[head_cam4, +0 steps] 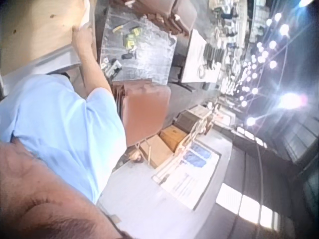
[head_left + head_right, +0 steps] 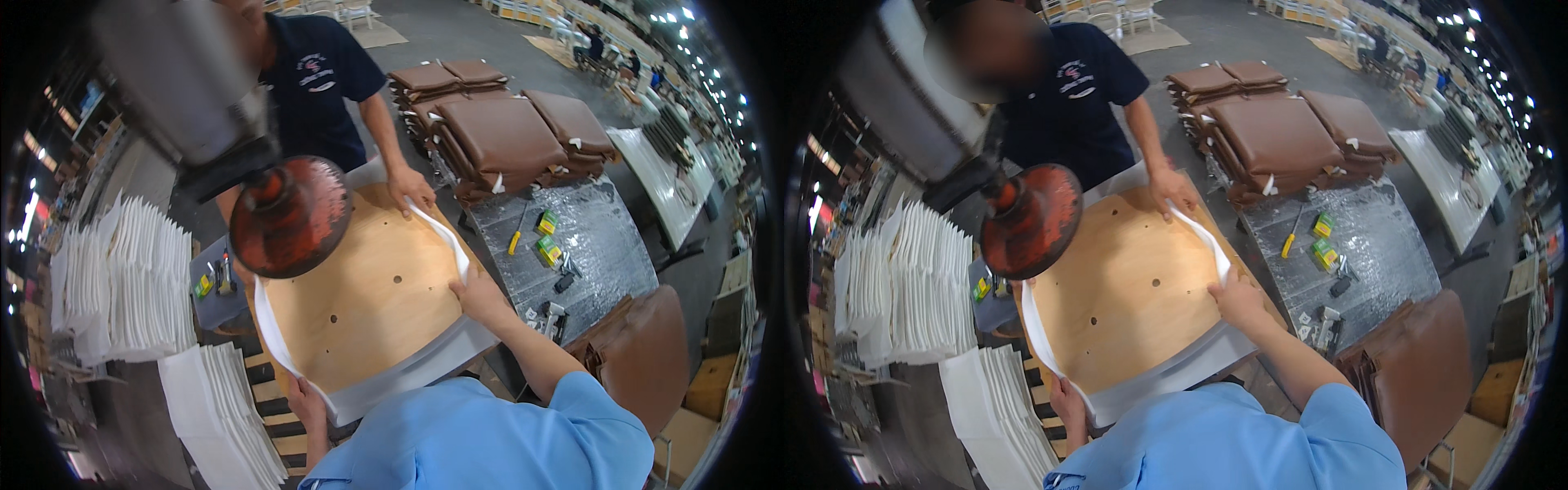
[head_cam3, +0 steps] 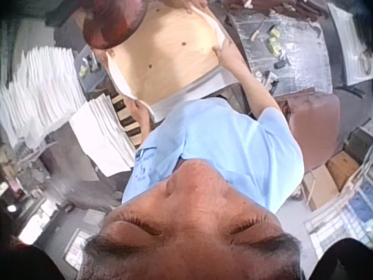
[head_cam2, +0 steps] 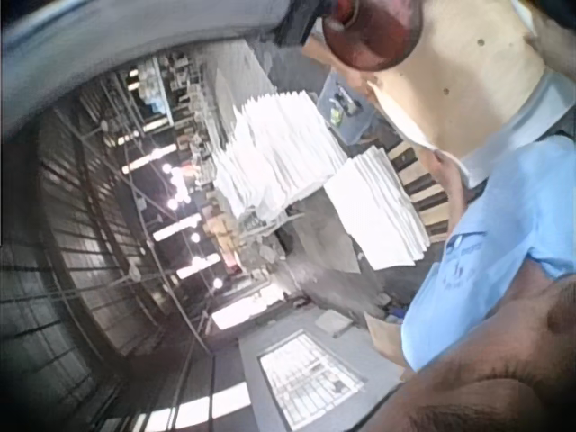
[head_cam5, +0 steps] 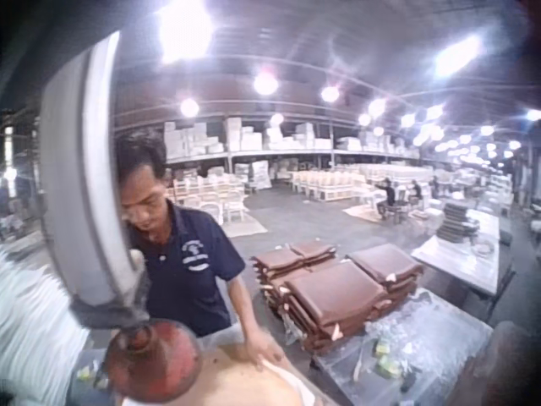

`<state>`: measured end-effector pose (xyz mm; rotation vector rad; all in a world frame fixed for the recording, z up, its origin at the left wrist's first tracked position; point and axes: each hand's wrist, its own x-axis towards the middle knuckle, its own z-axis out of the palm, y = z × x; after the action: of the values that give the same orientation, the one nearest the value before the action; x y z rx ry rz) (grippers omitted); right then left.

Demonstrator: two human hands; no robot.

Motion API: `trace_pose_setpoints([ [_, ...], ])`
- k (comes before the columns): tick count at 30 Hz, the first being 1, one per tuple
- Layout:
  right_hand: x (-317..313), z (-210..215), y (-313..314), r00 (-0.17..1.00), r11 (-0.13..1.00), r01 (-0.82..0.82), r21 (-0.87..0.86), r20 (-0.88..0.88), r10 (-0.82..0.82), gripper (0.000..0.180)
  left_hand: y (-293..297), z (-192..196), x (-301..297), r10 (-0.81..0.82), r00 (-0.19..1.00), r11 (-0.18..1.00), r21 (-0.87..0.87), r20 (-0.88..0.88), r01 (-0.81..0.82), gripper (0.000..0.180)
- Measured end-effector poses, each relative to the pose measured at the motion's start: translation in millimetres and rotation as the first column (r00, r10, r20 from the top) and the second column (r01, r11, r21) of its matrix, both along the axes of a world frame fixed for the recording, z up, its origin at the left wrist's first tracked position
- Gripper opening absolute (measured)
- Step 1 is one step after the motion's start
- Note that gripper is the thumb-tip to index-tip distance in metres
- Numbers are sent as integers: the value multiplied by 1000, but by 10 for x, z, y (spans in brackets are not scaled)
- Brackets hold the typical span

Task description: The person covers a chair seat base with a white fabric layer, aligns it over a central spindle, and uses a pneumatic staple gun to secure the fabric to the underside. A coworker assists by holding the seat and applying staples at other edges. The process is repeated for a second seat.

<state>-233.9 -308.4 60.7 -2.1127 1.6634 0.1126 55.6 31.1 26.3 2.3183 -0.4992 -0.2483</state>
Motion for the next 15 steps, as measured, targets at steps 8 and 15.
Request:
trace_pose_setpoints([
  [8,-74,-40,120,999,998,-42,-45,22,43,87,-42,148,83,-255,958,952,209,134,224,35],
  [15,-137,-58,136,997,997,-79,-6,-9,79,88,-6,163,45,-269,963,878,415,12,240,33],
])
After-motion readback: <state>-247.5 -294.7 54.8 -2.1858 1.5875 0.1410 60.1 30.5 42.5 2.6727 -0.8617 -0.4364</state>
